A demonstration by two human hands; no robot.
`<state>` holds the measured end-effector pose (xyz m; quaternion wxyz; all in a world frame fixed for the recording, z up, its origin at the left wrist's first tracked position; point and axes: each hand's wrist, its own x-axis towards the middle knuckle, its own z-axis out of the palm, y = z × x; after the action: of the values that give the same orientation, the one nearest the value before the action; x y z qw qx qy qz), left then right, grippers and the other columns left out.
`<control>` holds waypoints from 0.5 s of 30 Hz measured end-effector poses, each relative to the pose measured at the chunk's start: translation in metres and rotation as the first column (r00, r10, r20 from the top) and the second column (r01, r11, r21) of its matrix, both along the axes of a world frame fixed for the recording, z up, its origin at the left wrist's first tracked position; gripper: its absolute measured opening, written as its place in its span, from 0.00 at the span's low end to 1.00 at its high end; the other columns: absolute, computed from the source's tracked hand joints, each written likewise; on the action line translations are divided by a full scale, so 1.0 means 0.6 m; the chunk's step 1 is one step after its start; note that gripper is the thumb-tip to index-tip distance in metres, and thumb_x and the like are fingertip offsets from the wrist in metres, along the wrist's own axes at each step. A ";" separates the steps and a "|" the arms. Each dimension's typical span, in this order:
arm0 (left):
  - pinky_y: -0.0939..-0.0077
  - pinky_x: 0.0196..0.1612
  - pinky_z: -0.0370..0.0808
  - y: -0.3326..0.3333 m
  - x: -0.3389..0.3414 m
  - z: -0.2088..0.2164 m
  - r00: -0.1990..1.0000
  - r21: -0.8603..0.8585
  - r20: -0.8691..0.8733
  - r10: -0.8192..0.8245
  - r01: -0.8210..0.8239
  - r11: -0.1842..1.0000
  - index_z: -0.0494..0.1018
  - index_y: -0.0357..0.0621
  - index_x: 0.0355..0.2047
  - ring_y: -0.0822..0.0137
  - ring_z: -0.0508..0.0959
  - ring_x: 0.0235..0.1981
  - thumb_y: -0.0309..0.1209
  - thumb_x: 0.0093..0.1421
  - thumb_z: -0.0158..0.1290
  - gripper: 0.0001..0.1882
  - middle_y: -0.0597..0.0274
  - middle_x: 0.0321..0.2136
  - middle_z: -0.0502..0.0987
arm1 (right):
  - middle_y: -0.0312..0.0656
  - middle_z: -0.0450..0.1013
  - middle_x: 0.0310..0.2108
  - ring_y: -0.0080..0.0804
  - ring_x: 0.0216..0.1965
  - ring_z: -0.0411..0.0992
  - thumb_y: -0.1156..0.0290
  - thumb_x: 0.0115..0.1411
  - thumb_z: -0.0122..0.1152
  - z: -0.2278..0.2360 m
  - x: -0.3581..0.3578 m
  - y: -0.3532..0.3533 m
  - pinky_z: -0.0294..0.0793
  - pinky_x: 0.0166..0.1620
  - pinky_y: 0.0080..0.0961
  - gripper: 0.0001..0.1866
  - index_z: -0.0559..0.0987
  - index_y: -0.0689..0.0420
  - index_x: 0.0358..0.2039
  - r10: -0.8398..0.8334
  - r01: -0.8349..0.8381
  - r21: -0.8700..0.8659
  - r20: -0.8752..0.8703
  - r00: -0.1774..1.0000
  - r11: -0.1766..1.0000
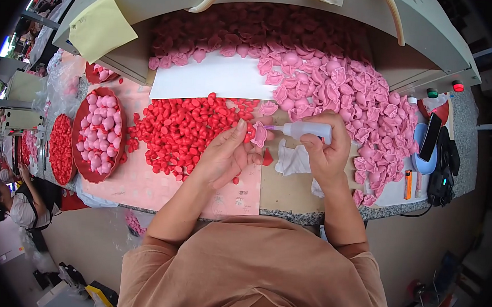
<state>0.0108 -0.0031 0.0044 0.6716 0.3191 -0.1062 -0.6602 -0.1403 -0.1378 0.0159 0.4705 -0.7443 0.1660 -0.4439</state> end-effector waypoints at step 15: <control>0.76 0.35 0.72 -0.001 0.000 -0.002 0.999 -0.001 -0.030 -0.019 0.019 1.000 0.61 0.38 0.55 0.73 0.73 0.34 0.43 0.67 0.34 0.24 0.55 0.42 0.74 | 0.39 0.72 0.27 0.25 0.26 0.69 0.65 0.50 0.66 0.006 0.000 0.004 0.67 0.29 0.19 0.13 0.74 0.60 0.30 -0.003 0.002 -0.011 -0.034 0.999 1.000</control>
<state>0.0108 -0.0037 0.0033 0.6670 0.3078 -0.0994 -0.6711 -0.1401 -0.1353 0.0196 0.4632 -0.7539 0.1724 -0.4328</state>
